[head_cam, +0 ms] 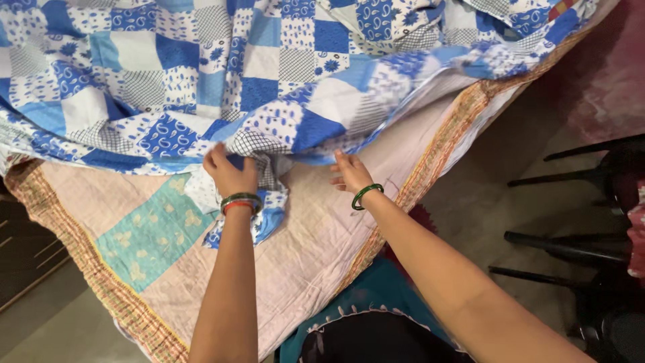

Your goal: The person puts a blue patterned pillowcase onto a striped pillow and then smoothes a sheet across a bed before placing a fabric bundle on a wooden cabinet.

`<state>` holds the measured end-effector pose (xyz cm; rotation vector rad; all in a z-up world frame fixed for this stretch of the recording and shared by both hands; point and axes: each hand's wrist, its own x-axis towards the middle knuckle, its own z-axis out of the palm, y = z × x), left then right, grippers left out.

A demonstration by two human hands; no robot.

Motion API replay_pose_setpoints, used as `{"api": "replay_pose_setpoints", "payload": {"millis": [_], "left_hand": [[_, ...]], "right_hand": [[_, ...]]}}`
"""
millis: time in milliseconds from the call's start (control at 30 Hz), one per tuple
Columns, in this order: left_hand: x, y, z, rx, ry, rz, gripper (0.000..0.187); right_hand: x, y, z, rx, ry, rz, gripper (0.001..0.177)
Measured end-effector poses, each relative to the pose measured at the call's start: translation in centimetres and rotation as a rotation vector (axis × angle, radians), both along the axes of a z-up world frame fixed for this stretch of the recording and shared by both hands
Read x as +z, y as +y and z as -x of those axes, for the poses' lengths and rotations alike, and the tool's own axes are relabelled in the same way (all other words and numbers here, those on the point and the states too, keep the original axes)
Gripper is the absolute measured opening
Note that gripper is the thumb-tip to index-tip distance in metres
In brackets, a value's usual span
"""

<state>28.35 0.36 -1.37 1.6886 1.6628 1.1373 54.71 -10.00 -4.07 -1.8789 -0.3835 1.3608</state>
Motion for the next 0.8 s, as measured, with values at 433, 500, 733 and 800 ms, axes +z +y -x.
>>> {"api": "replay_pose_setpoints", "payload": {"millis": [433,500,733,800], "left_hand": [[-4.7,-5.6,-21.0,-0.082,0.039,0.389,0.093],[-3.8,-5.7,-26.2,-0.101,0.006,0.52,0.095],[-3.3,-6.9,-39.3,-0.18,-0.038,0.454,0.099],[-3.1,-6.8,-41.1,-0.21,-0.019,0.468,0.1]], "right_hand": [[0.3,-1.7,-16.0,0.098,-0.03,0.096,0.056],[1.1,-1.8,-20.5,0.075,-0.054,0.07,0.054],[4.3,-2.3,-32.4,0.017,-0.102,0.018,0.048],[4.7,-2.3,-34.0,-0.003,-0.094,0.006,0.047]]}}
